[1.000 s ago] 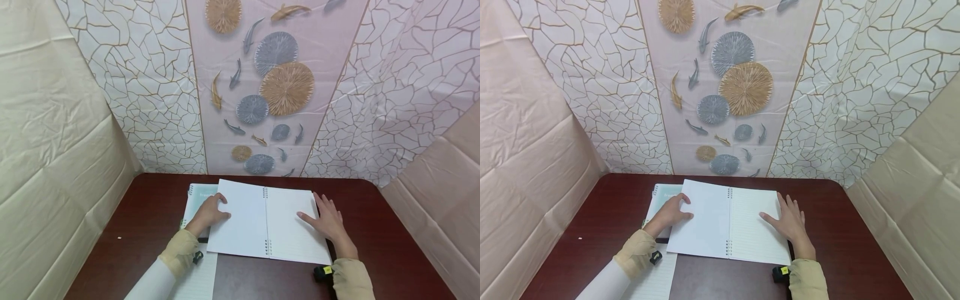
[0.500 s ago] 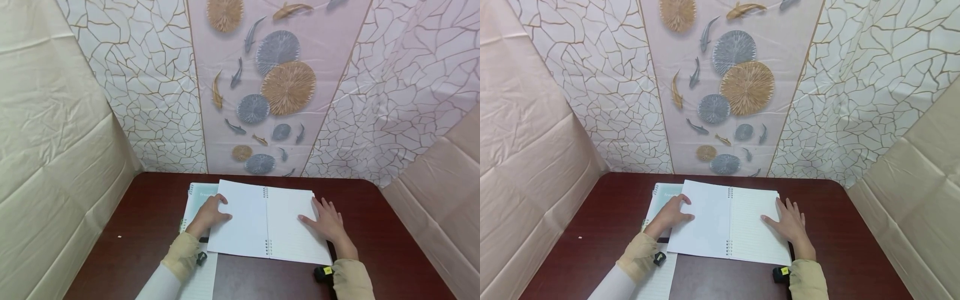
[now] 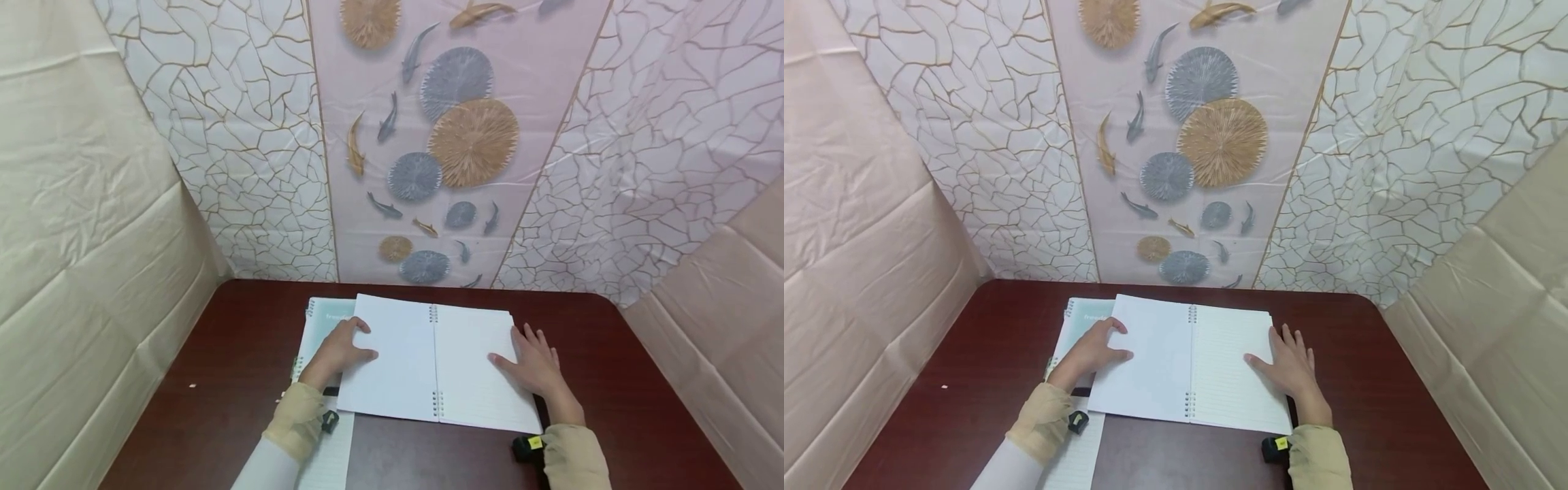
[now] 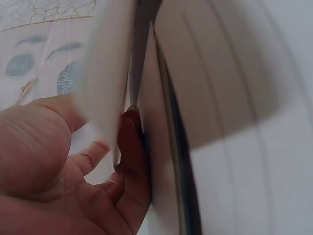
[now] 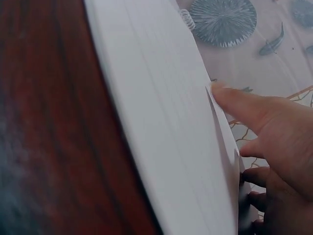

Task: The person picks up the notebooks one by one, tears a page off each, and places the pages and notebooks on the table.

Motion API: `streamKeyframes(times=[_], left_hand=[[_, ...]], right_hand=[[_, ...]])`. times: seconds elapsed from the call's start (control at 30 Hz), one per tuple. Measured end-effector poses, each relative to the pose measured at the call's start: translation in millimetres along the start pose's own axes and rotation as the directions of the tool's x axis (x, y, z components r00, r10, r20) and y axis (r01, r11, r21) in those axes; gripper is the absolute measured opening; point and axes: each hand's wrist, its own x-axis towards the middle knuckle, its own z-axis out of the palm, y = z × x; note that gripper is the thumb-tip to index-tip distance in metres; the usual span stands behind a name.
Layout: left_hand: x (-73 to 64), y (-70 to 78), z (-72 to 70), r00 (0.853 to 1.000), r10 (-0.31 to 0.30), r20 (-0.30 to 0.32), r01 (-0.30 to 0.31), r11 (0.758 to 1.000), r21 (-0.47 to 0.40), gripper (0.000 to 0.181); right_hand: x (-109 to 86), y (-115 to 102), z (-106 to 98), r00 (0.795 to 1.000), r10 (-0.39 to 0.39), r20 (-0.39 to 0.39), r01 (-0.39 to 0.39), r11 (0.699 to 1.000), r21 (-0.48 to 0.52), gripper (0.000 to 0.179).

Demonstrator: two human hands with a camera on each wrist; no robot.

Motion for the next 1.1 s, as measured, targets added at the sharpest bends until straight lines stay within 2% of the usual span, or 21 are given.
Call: streamKeyframes(times=[0.3,0.63,0.87,1.1], left_hand=[[-4.8,-4.9,-2.5,1.0,-0.023,-0.007,0.022,1.0,-0.02,0.048],[-2.6,-4.1,0.2,1.0,0.0,-0.029,0.0,1.0,-0.007,0.049],[-1.9,-6.0,4.3,1.0,0.012,-0.002,-0.012,1.0,0.006,0.05],[0.3,-3.2,3.2,1.0,0.014,-0.013,-0.014,1.0,0.003,0.048]], right_hand=[[2.0,-2.5,1.4,1.0,-0.019,0.002,0.019,1.0,0.02,0.102],[1.9,-1.4,3.9,1.0,-0.009,-0.003,0.009,1.0,0.009,0.095],[-4.2,2.2,7.3,1.0,0.0,0.001,0.0,1.0,0.024,0.094],[-2.8,2.7,4.2,1.0,-0.013,-0.021,0.013,0.999,0.035,0.093]])
